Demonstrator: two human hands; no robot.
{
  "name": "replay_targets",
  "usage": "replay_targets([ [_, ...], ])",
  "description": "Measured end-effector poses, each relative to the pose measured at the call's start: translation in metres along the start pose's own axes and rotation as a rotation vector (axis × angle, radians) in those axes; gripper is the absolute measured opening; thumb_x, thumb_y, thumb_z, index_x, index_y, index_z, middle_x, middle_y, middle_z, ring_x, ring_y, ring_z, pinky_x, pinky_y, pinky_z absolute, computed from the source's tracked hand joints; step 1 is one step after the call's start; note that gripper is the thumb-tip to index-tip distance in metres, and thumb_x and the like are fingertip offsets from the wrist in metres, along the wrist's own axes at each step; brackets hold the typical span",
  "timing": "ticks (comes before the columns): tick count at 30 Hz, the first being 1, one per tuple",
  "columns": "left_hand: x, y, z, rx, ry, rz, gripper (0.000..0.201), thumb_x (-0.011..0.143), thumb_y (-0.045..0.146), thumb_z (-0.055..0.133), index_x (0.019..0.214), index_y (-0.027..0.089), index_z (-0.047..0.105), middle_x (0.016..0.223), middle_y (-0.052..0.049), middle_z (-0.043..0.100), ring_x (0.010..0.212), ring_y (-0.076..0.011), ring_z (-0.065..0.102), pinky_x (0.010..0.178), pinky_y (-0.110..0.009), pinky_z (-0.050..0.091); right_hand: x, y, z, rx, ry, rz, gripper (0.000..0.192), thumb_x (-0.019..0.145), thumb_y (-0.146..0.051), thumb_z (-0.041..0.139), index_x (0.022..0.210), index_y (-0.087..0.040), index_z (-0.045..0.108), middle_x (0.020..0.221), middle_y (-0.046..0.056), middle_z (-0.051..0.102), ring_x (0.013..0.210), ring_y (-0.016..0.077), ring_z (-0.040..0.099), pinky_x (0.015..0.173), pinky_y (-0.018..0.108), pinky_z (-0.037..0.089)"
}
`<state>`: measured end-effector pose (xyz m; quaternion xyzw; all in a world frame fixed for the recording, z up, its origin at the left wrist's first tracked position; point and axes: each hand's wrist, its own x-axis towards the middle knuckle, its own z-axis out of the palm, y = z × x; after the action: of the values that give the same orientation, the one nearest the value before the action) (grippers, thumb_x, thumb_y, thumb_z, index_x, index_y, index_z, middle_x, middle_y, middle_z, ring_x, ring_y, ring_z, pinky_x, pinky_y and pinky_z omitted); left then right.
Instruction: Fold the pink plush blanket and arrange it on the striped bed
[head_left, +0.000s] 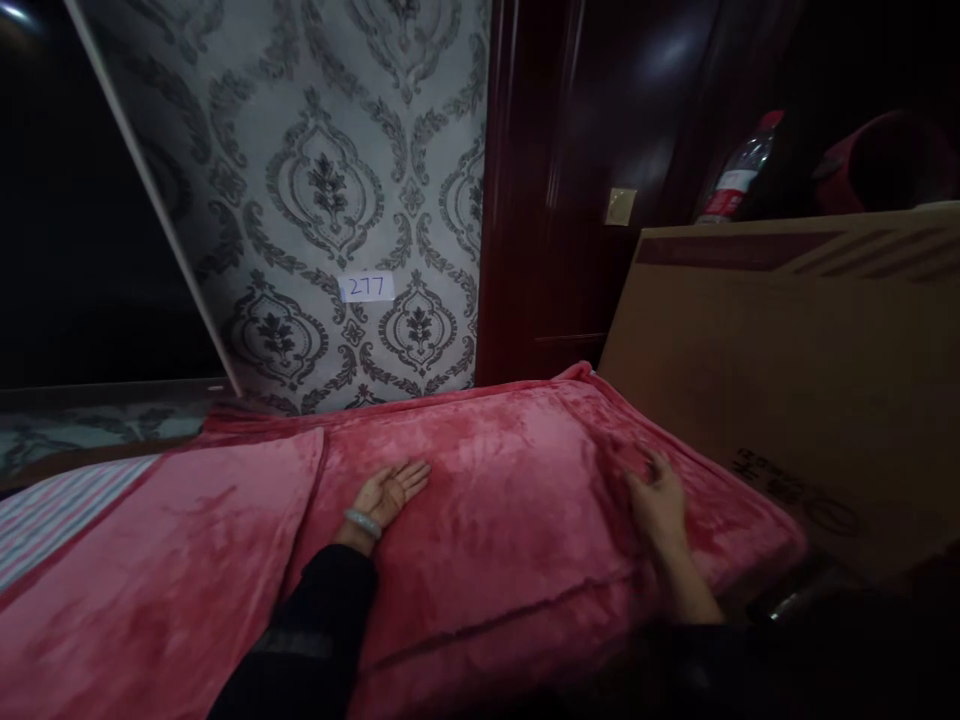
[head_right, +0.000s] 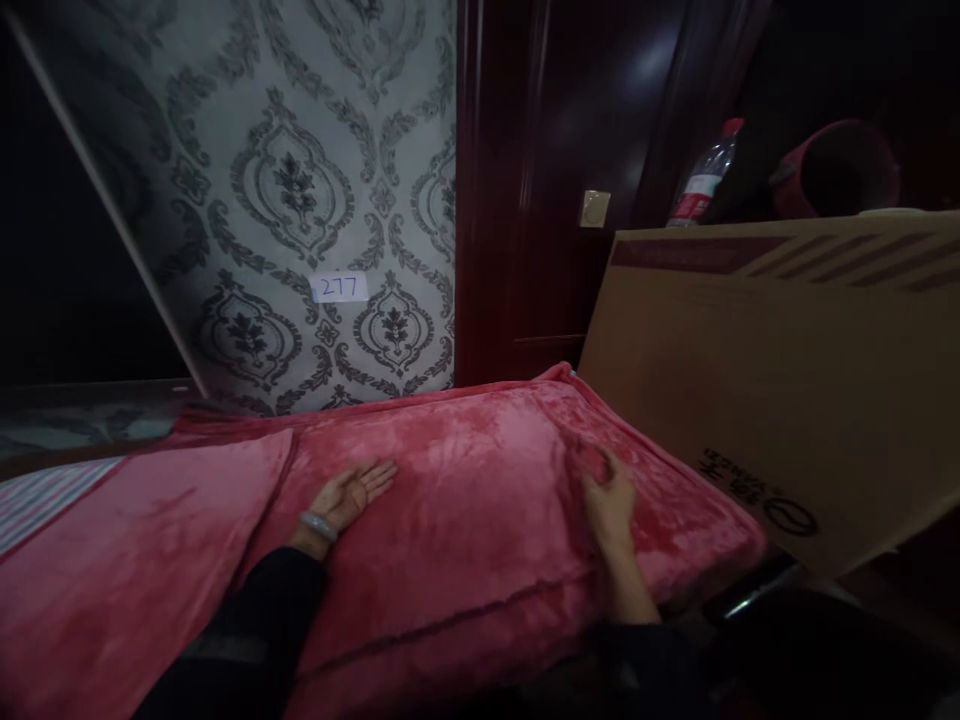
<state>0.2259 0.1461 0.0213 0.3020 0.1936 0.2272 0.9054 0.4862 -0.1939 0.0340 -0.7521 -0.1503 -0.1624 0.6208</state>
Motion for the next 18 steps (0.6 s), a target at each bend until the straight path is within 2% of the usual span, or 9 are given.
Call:
replay_targets([
  [2,-0.001,-0.006,-0.012,-0.051,-0.098,0.011,0.021,0.086,0.023,0.06,0.101,0.009,0.065,0.12,-0.027,0.07,0.12,-0.0333,0.066,0.111,-0.049,0.044,-0.016,-0.033,0.029,-0.006,-0.131,-0.185,0.058,0.07,-0.038,0.055,0.121,-0.014,0.067,0.115,0.013,0.071,0.107,0.0275,0.066,0.096,0.041,0.054],
  [5,-0.002,-0.006,-0.02,-0.084,-0.18,-0.004,0.026,0.087,0.029,0.063,0.104,0.01,0.064,0.121,-0.027,0.07,0.123,-0.0347,0.065,0.112,-0.05,0.043,-0.075,-0.073,0.07,0.047,-0.365,-0.493,0.054,0.076,-0.025,0.049,0.126,-0.017,0.067,0.122,0.012,0.07,0.114,0.0262,0.065,0.102,0.043,0.052],
  [7,0.001,-0.006,-0.022,-0.096,-0.195,-0.018,0.026,0.088,0.031,0.062,0.105,0.011,0.063,0.122,-0.026,0.07,0.126,-0.0341,0.063,0.113,-0.05,0.042,-0.124,-0.085,0.086,0.05,-0.515,-0.66,0.06,0.077,-0.015,0.045,0.134,-0.02,0.063,0.122,0.011,0.069,0.114,0.025,0.064,0.101,0.043,0.053],
  [10,0.004,-0.007,-0.024,-0.111,-0.152,-0.031,0.024,0.089,0.032,0.061,0.104,0.014,0.06,0.122,-0.024,0.07,0.127,-0.0319,0.062,0.111,-0.051,0.043,-0.183,-0.081,0.09,0.011,-0.705,-0.72,0.074,0.072,-0.004,0.042,0.143,-0.023,0.057,0.121,0.009,0.069,0.111,0.0236,0.064,0.096,0.041,0.057],
  [13,0.003,-0.01,-0.021,-0.095,-0.089,-0.029,0.02,0.089,0.031,0.06,0.1,0.015,0.06,0.122,-0.022,0.07,0.121,-0.0298,0.066,0.108,-0.049,0.046,-0.209,-0.067,0.083,-0.033,-0.715,-0.734,0.075,0.074,-0.003,0.043,0.146,-0.024,0.053,0.121,0.01,0.067,0.109,0.0245,0.064,0.093,0.041,0.058],
  [18,-0.001,-0.009,-0.003,0.013,-0.005,-0.04,0.014,0.09,0.027,0.057,0.098,0.016,0.061,0.111,-0.018,0.073,0.104,-0.0266,0.071,0.1,-0.044,0.05,-0.22,-0.044,0.073,-0.141,-0.457,-0.804,0.068,0.087,-0.017,0.053,0.154,-0.023,0.039,0.131,0.014,0.063,0.115,0.033,0.061,0.091,0.053,0.056],
])
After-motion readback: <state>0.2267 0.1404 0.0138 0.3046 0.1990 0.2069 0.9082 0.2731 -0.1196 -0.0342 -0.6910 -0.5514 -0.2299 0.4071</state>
